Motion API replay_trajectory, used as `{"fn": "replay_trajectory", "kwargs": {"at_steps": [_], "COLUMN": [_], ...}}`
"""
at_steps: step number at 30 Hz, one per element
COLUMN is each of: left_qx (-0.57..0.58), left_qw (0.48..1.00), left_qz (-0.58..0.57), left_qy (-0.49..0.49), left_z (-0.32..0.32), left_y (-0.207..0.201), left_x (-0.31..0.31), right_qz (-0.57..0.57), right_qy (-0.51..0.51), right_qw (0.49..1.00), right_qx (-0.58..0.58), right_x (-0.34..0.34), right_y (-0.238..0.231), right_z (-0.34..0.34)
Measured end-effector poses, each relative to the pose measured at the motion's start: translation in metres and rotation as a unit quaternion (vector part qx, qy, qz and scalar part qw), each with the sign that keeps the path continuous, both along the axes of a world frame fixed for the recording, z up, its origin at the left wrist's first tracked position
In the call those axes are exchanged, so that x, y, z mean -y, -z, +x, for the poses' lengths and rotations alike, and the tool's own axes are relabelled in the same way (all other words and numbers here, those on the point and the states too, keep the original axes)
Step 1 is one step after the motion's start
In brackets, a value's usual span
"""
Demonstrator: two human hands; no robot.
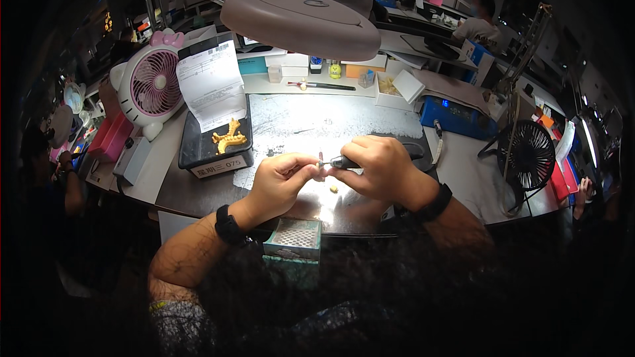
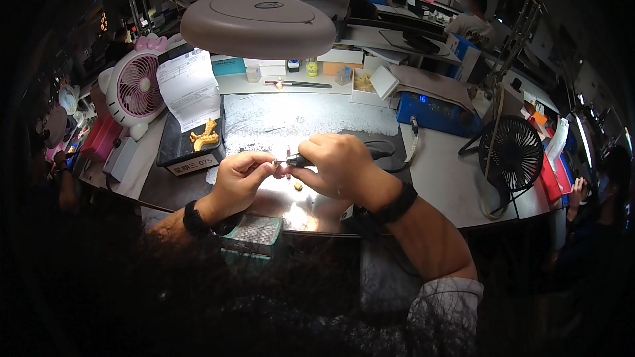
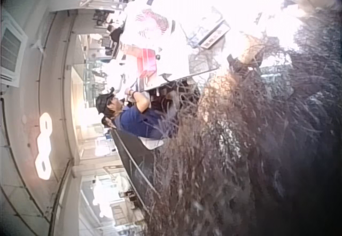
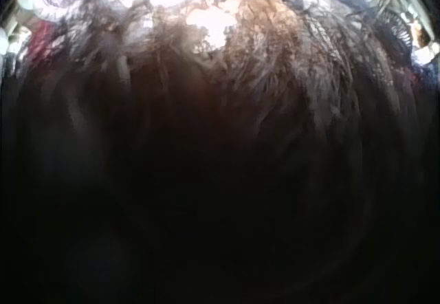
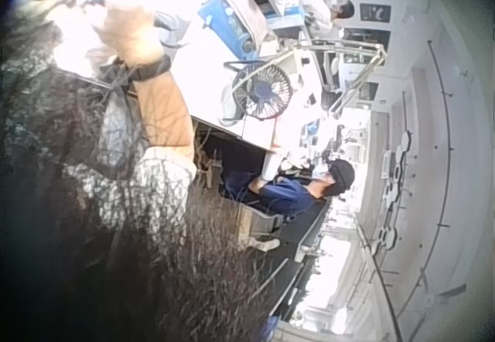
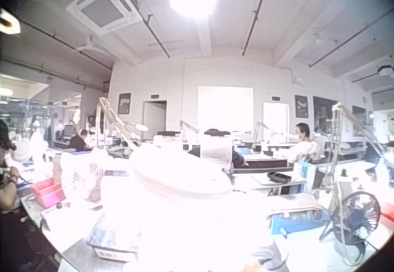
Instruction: Polishing a small dental or medical component with a handheld rotary tool.
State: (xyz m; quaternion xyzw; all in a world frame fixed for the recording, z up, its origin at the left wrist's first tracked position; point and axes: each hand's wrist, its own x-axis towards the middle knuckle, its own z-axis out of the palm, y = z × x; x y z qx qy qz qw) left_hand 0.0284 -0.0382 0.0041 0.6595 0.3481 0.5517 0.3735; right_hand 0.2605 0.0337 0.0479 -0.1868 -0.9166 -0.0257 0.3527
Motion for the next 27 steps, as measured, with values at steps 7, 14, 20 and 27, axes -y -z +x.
{"fn": "replay_trajectory", "kwargs": {"at_steps": [7,14,20,27], "left_qx": [0.001,0.006,0.004,0.004], "left_qw": [1.0,1.0,1.0,1.0], "left_qz": [-0.004,-0.004,-0.002,0.001], "left_qy": [0.007,0.005,0.002,0.003], "left_z": [-0.0008,-0.0014,-0.0012,-0.0007], "left_y": [0.0004,0.003,0.0032,0.0016], "left_x": [-0.0004,-0.0012,-0.0017,-0.0011], "right_qz": [0.004,0.004,-0.003,0.001], "right_qy": [-0.003,-0.001,0.004,0.005], "right_qw": [1.0,1.0,1.0,1.0], "right_qx": [-0.004,0.0,0.001,0.009], "right_x": [0.0018,-0.0002,0.0013,0.0023], "right_y": [-0.0018,-0.0007,-0.0011,-0.0036], "right_z": [0.0001,0.0005,0.0004,0.001]}}
